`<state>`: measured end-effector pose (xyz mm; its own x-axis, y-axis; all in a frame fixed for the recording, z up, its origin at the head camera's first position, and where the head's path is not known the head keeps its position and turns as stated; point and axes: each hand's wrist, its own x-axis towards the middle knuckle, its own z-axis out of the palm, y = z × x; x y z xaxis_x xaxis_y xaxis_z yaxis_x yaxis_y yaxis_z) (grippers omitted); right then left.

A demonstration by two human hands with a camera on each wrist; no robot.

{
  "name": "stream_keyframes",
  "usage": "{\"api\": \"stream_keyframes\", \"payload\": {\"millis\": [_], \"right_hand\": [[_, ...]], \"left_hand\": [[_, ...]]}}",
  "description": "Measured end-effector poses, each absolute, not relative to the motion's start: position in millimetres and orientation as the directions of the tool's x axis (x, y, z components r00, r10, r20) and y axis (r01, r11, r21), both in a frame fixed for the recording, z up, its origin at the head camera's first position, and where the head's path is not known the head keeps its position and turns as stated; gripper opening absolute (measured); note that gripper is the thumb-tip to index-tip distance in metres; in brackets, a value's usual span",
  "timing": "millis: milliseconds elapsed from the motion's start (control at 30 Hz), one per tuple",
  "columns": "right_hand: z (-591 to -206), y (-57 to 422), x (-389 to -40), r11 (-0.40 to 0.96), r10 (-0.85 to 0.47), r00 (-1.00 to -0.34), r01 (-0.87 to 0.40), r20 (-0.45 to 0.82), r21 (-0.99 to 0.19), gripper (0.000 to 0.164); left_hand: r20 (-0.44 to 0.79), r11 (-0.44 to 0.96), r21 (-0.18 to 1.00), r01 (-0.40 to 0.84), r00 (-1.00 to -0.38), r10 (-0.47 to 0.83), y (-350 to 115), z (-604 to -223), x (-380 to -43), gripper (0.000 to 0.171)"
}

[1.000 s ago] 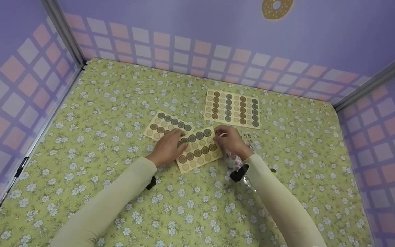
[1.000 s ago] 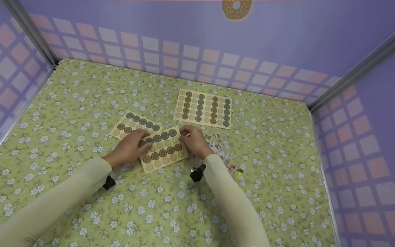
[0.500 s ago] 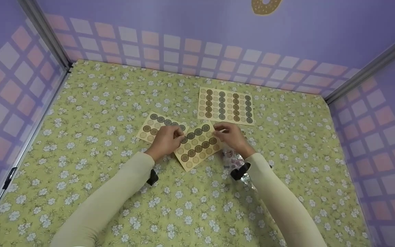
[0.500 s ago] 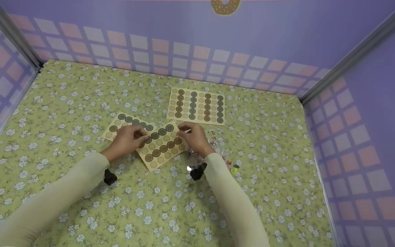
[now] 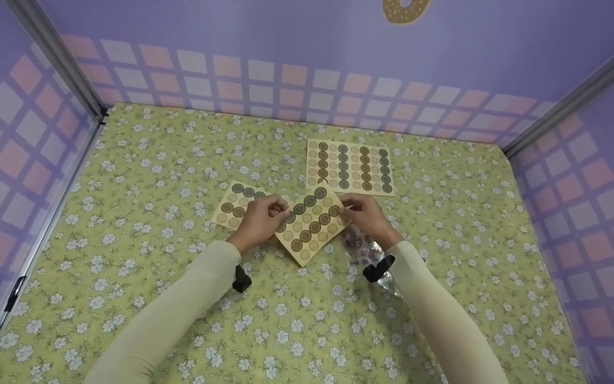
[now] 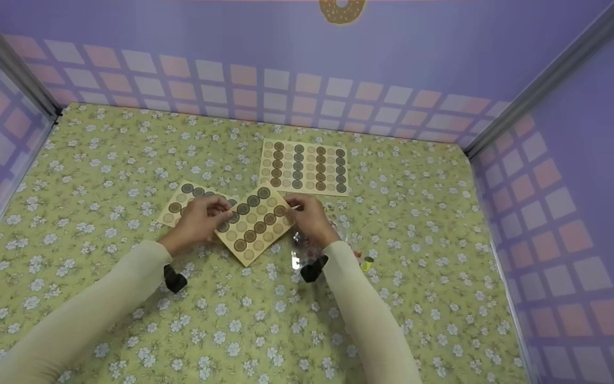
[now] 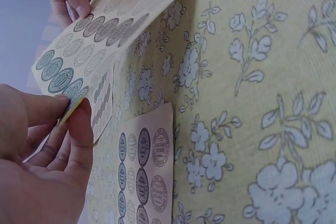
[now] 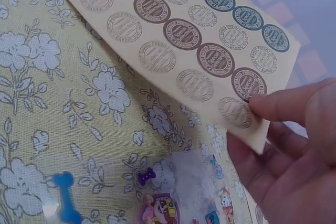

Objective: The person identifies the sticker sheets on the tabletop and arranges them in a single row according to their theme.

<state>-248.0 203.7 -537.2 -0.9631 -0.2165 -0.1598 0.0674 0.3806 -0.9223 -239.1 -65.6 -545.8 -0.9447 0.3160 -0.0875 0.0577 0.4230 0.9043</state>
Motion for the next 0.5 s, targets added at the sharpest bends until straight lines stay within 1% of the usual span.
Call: {"api": "stream_keyframes", "payload": {"millis": [200,300,500], "right_hand": [[-513,201,-239,0.387,-0.206,-0.972,0.022,-0.11,-0.922,0.022],[-508,200,-237,0.382,-0.181,-0.98,0.009,-0.085,-0.924,0.021],[-509,200,-237,0.336,-0.135,-0.985,0.053,-0.103,-0.94,0.024]], "left_hand": [[-0.142,0.387,0.922,0.0,-0.931,0.337,-69,-547,-240,0.018],[-0.139,0.371,0.928,0.008,-0.92,0.367,-70,-547,-239,0.019],[-0.113,0.363,0.931,0.036,-0.917,0.381,-70,-549,-237,0.016]]}}
